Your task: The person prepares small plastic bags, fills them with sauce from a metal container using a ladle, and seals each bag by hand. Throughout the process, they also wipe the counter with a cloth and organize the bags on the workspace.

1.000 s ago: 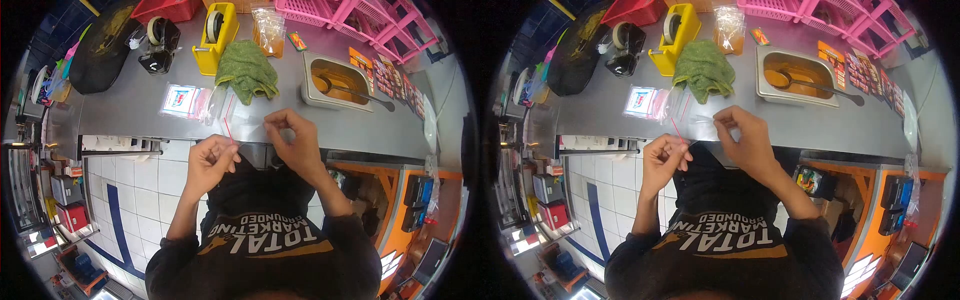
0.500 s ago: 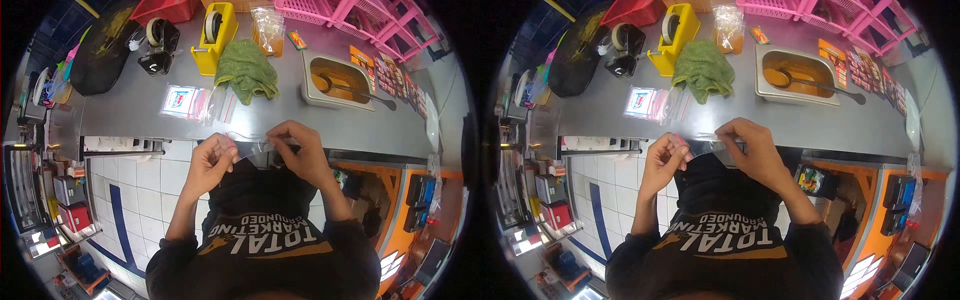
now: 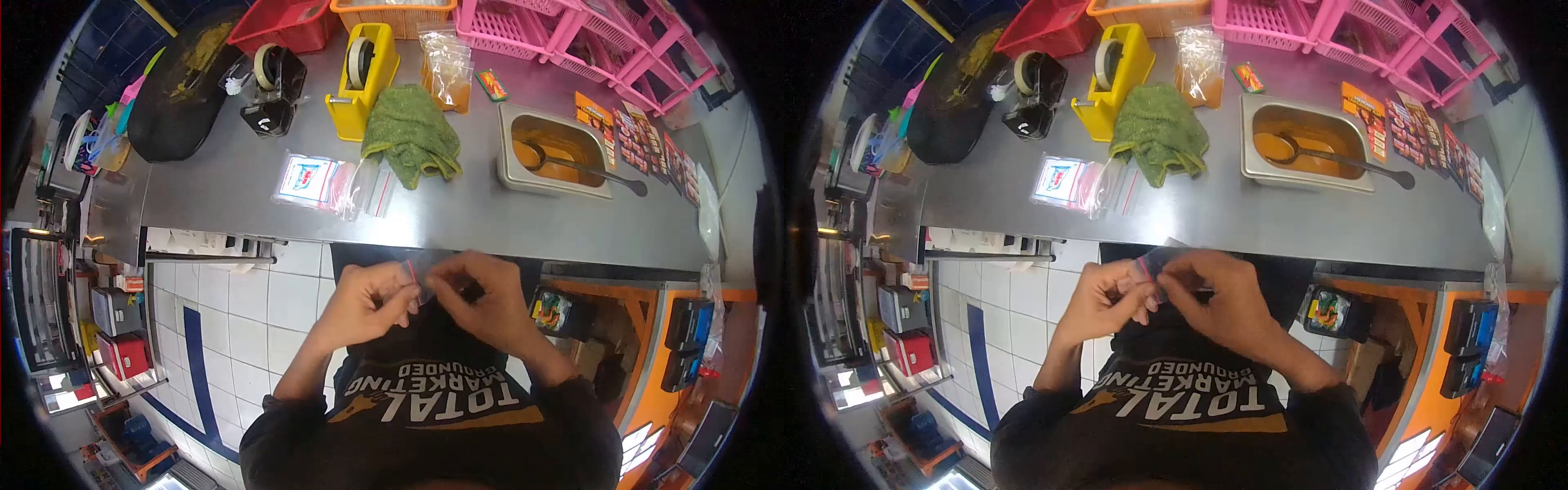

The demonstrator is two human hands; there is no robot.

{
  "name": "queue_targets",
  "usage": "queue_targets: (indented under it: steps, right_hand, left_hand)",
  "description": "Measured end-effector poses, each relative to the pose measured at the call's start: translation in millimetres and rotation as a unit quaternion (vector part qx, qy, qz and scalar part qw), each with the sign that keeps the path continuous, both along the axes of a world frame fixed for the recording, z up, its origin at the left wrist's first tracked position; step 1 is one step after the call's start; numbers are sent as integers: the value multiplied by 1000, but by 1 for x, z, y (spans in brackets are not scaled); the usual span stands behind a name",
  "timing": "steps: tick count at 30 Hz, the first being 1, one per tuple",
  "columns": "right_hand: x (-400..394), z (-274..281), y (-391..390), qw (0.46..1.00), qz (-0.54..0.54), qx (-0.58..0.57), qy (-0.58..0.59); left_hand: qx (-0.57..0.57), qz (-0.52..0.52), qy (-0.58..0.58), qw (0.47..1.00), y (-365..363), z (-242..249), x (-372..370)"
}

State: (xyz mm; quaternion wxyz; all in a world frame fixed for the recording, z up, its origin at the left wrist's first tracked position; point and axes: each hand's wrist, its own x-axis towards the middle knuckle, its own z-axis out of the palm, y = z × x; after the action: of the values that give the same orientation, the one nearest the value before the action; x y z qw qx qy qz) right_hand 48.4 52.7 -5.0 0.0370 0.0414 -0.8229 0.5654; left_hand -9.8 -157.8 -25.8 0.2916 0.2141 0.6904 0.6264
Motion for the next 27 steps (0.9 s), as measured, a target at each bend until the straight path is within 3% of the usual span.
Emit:
queue_targets:
  steps: [4,7,10,17,24,27]
  right_hand:
    - [4,1,-4,991,18,-66,-118]
    - [6,-12,-3,987,4,-71,-143]
    - [7,-20,1,979,20,-113,-167]
    - [7,-44,12,961,48,-193,-191]
    - [0,-38,12,962,71,-205,-162]
    - [-2,-38,15,941,66,-276,-187]
  left_hand:
    - [-68,-44,86,993,8,-3,4]
    - [-79,-70,108,988,13,-5,5]
    - [-80,-86,67,991,13,-9,3]
    - [-41,-123,-8,992,10,-10,-4]
    - [-40,-136,63,988,11,-1,-7]
    - [-16,-139,59,988,11,-1,-11]
